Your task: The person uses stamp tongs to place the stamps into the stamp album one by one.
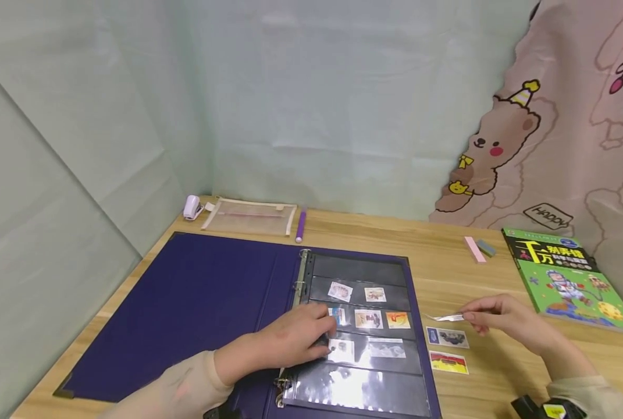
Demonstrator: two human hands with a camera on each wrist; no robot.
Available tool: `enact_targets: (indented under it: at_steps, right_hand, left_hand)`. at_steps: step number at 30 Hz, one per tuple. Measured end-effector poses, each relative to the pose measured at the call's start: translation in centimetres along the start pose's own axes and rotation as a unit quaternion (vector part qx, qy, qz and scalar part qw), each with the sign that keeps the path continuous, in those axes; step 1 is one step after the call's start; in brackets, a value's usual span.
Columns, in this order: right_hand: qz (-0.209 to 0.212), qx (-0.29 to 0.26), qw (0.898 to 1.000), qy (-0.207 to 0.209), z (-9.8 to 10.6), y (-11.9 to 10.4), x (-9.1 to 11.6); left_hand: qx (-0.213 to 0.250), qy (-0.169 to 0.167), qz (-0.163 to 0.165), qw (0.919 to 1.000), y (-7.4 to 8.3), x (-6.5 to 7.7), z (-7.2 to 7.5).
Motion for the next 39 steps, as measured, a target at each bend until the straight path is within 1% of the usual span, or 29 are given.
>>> enact_targets:
  at_steps: [3,7,10,13,17,20,22,27,30,33,36,39]
  right_hand:
    - [0.012,-0.004,1.000,0.008,0.1,0.4,0.5]
    - [0.012,-0.016,0.999,0.036,0.5,0.9,1.2]
    - [0.018,-0.026,0.998,0.046,0.7,1.0,1.7]
    - [0.016,-0.024,0.998,0.047,0.8,1.1,2.0]
    - [-0.020,0.008,0.997,0.069,1.2,1.3,2.5]
    - [-0.039,0.038,0.996,0.073,1.5,1.3,2.7]
    - [-0.042,0.054,0.996,0.065,1.6,1.3,2.8]
    - [-0.055,0.069,0.995,0.040,1.9,1.3,3.5]
    - [-0.086,0.094,0.991,0.045,2.2,1.4,3.9]
    - [-0.117,0.128,0.983,0.055,2.5,1.4,4.3]
    - [-0.126,0.146,0.980,0.057,2.8,1.4,4.6]
    - [-0.127,0.146,0.979,0.059,2.9,1.7,4.8]
  left_hand:
    - [-0.002,0.004,-0.006,1.0000,0.5,0.4,0.2]
    - [0.001,0.018,-0.008,0.9998,1.1,1.0,0.3]
    - [0.000,0.030,-0.009,0.9995,1.5,1.4,0.3]
    - [-0.004,0.026,-0.009,0.9996,2.0,1.9,0.0]
    - [0.001,0.003,0.005,1.0000,2.5,2.3,-0.4]
    - [-0.002,-0.011,0.022,0.9997,2.8,2.4,-0.7]
    - [-0.007,-0.012,0.031,0.9994,2.9,2.5,-0.8]
    - [-0.014,-0.001,0.048,0.9987,3.0,2.8,-1.1]
    - [-0.017,0.011,0.053,0.9984,3.0,3.1,-1.2]
    - [-0.025,0.032,0.060,0.9974,3.0,3.4,-1.2]
    - [-0.035,0.049,0.066,0.9960,2.9,3.5,-1.2]
    - [-0.038,0.056,0.066,0.9955,2.8,3.5,-1.3]
Point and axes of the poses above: each hand's wrist, its own x-axis away from the middle knuckle, its own z-axis out of the back of the hand, y = z × x, the point moved 5 cm from there along -x, towards the middle knuckle, and after that the axes turned 9 degrees about -y, right-handed, at the moved point
